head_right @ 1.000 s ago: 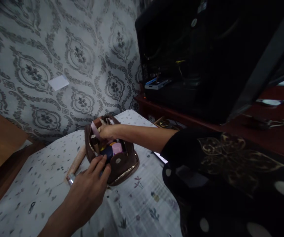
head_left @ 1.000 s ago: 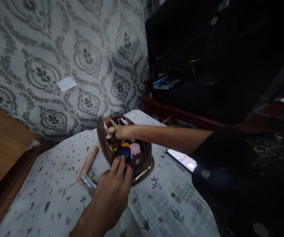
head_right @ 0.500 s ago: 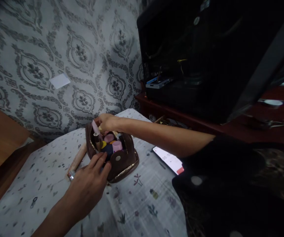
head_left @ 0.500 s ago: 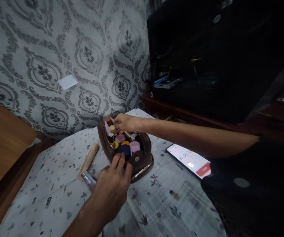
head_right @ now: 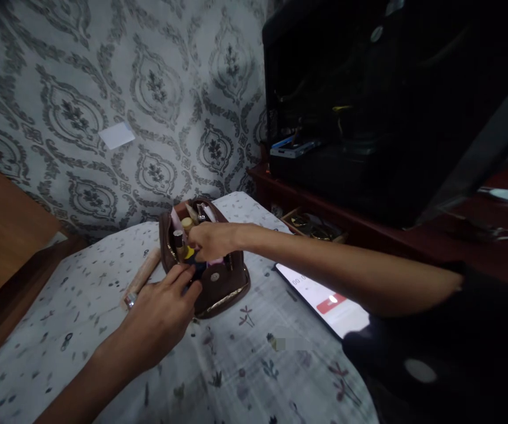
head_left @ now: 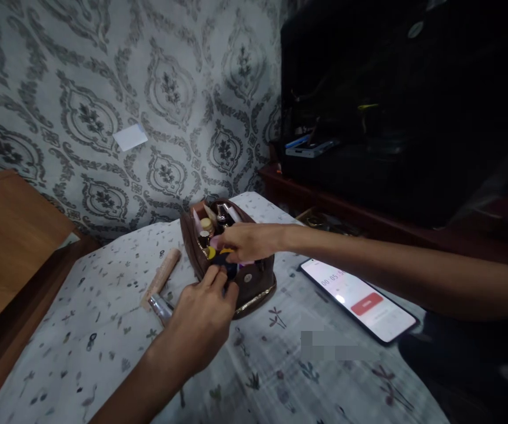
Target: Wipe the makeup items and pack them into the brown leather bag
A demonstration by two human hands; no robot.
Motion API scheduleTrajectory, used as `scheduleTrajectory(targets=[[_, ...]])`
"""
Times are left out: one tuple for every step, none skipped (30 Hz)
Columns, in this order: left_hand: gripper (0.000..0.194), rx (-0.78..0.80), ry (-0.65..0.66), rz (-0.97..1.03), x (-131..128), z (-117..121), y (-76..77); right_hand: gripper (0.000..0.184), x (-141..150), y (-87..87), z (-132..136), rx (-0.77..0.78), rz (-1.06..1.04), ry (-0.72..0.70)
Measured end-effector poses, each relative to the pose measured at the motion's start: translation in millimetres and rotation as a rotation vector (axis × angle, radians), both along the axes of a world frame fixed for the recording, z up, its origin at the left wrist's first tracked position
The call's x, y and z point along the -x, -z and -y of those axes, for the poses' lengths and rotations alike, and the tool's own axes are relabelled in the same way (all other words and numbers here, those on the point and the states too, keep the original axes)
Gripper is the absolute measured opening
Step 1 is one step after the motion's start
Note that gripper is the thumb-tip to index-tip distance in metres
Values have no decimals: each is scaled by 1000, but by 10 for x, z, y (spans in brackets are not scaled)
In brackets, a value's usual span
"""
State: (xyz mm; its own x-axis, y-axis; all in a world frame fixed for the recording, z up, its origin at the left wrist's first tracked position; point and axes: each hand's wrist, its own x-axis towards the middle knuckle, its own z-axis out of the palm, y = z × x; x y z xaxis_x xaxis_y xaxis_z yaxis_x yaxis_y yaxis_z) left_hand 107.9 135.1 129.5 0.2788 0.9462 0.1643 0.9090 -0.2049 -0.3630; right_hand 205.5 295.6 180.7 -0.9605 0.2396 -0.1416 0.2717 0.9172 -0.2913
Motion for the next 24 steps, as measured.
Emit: scheduleTrajectory(targets=[[29,-2,1,-5,6,9,9,28,33,-14,-6,-6,44,-28],[30,-3,2,-10,11,18,18,31,66,-28,-15,-9,84,-57],[31,-4,6,-15,16,27,26,32,96,-38,-25,-5,117,-85],[32,-10,12,-20,19,35,35,32,120,-45,-34,0,139,-106],[32,-20,23,-24,23,43,45,33,138,-47,-40,5,154,-119],[33,-32,39,-28,26,49,56,35,149,-43,-41,4,167,-121],[35,-50,56,-32,31,56,70,39,155,-34,-37,2,176,-118],[36,-71,75,-37,37,62,86,43,158,-22,-28,-3,183,-110],[38,-95,96,-43,45,68,104,47,159,-6,-16,-10,186,-96],[38,-123,119,-50,56,75,124,50,160,9,-2,-20,182,-78],[39,-153,140,-58,70,83,145,52,161,23,10,-30,173,-62],[39,-189,164,-61,87,94,164,55,163,34,18,-40,163,-45],[38,-227,191,-58,107,108,182,58,164,41,19,-48,151,-31],[38,-266,217,-45,129,126,197,59,166,45,13,-51,137,-23],[37,-305,242,-23,153,148,208,57,165,46,-3,-42,122,-34],[35,-346,263,7,179,173,217,52,164,47,-25,-23,109,-62],[34,-385,275,42,206,200,223,46,162,49,-52,5,100,-99],[33,-421,277,78,232,227,226,40,159,52,-79,39,92,-140],[32,-450,269,112,256,252,228,35,158,59,-103,64,88,-171],[32,-471,258,142,277,273,230,34,157,67,-119,69,88,-182],[31,-482,247,167,294,290,231,36,158,76,-127,55,90,-173],[31,-482,238,188,307,301,233,40,161,85,-124,34,93,-151],[32,-475,236,203,316,307,235,44,164,90,-114,31,80,-123],[32,-467,240,216,322,308,238,47,166,91,-99,36,68,-94]])
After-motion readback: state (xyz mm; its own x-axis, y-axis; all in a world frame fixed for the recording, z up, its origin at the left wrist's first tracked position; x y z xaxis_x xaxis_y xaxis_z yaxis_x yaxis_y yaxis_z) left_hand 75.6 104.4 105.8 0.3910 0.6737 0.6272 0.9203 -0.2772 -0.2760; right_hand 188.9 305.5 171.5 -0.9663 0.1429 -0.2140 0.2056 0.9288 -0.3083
